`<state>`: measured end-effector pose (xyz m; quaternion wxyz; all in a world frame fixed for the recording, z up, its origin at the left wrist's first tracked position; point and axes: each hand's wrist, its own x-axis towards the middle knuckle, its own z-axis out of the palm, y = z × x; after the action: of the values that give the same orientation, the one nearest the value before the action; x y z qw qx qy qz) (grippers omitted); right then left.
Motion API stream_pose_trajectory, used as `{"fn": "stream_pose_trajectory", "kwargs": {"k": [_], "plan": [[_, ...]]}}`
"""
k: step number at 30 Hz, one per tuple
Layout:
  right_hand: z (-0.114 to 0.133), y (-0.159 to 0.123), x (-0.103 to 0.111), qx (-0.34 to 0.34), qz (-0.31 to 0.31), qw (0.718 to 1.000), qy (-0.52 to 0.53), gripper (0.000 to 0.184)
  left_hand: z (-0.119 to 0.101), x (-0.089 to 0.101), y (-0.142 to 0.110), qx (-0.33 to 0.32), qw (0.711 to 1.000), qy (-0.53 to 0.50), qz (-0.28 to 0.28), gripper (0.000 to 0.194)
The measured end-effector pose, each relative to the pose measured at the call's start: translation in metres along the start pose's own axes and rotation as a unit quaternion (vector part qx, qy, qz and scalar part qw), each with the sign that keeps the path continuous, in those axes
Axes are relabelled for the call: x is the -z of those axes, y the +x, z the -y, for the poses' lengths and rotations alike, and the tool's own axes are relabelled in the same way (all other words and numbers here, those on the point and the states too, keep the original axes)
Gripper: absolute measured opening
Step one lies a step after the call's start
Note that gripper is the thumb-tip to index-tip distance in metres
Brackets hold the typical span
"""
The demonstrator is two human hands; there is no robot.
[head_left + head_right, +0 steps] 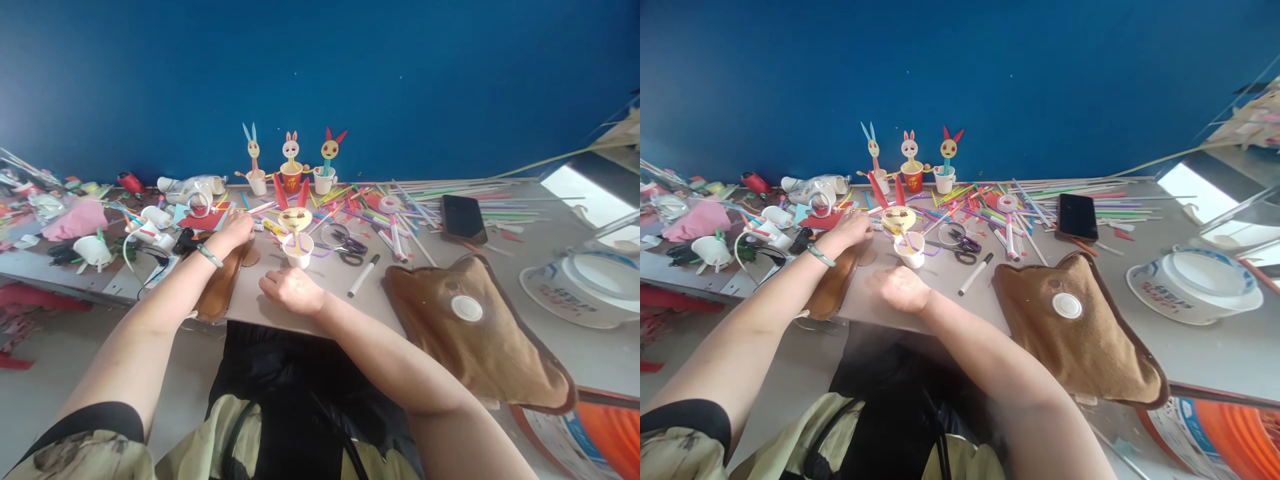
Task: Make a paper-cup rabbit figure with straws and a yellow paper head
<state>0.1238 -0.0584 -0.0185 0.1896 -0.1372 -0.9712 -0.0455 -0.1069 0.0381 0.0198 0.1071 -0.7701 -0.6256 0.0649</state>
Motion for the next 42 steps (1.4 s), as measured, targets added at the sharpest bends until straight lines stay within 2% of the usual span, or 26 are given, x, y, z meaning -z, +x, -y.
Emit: {"fn": "stream_pose_trajectory", "kwargs": {"k": [4, 8, 12, 15, 19, 22, 27, 34, 39, 42], "plan": [[0.0, 0.0, 0.001, -0.004, 0.003, 1.0, 0.01, 0.022, -0.002, -0.005, 0.008, 0.01, 1.0, 0.01, 0.009, 0.008], [0.0, 0.0, 0.003, -0.002, 0.005, 1.0, 0.012, 0.024, -0.008, -0.009, 0.01, 0.001, 1.0, 0.022, 0.001, 0.014], [0.0, 0.001, 0.004, -0.012, 0.007, 1.0, 0.021, 0.024, -0.015, -0.003, 0.002, -0.001, 1.0, 0.019, -0.016, 0.02], [0.0, 0.001, 0.004, -0.018, 0.01, 1.0, 0.022, 0.024, -0.02, 0.011, -0.014, -0.002, 0.999, 0.006, -0.034, 0.021], [0.0, 0.001, 0.003, -0.013, 0.012, 1.0, 0.009, 0.025, -0.026, 0.025, -0.05, -0.036, 0.996, -0.034, -0.071, 0.026], [0.0, 0.001, 0.001, -0.006, 0.011, 1.0, 0.002, 0.024, -0.034, 0.024, -0.081, -0.081, 0.988, -0.08, -0.105, 0.026], [0.0, 0.001, -0.002, -0.007, 0.015, 1.0, -0.006, 0.023, -0.048, 0.013, -0.121, -0.131, 0.978, -0.074, -0.144, 0.033], [-0.001, 0.002, 0.003, -0.03, 0.038, 0.999, 0.017, 0.022, -0.057, -0.004, -0.139, -0.127, 0.975, -0.076, -0.167, 0.034], [0.001, 0.002, 0.007, -0.064, 0.046, 0.997, 0.027, 0.025, -0.049, -0.006, -0.141, -0.107, 0.98, -0.098, -0.135, 0.027], [0.002, 0.001, 0.007, -0.05, 0.059, 0.996, 0.049, 0.025, -0.044, -0.003, -0.144, -0.11, 0.982, -0.119, -0.101, 0.025]]}}
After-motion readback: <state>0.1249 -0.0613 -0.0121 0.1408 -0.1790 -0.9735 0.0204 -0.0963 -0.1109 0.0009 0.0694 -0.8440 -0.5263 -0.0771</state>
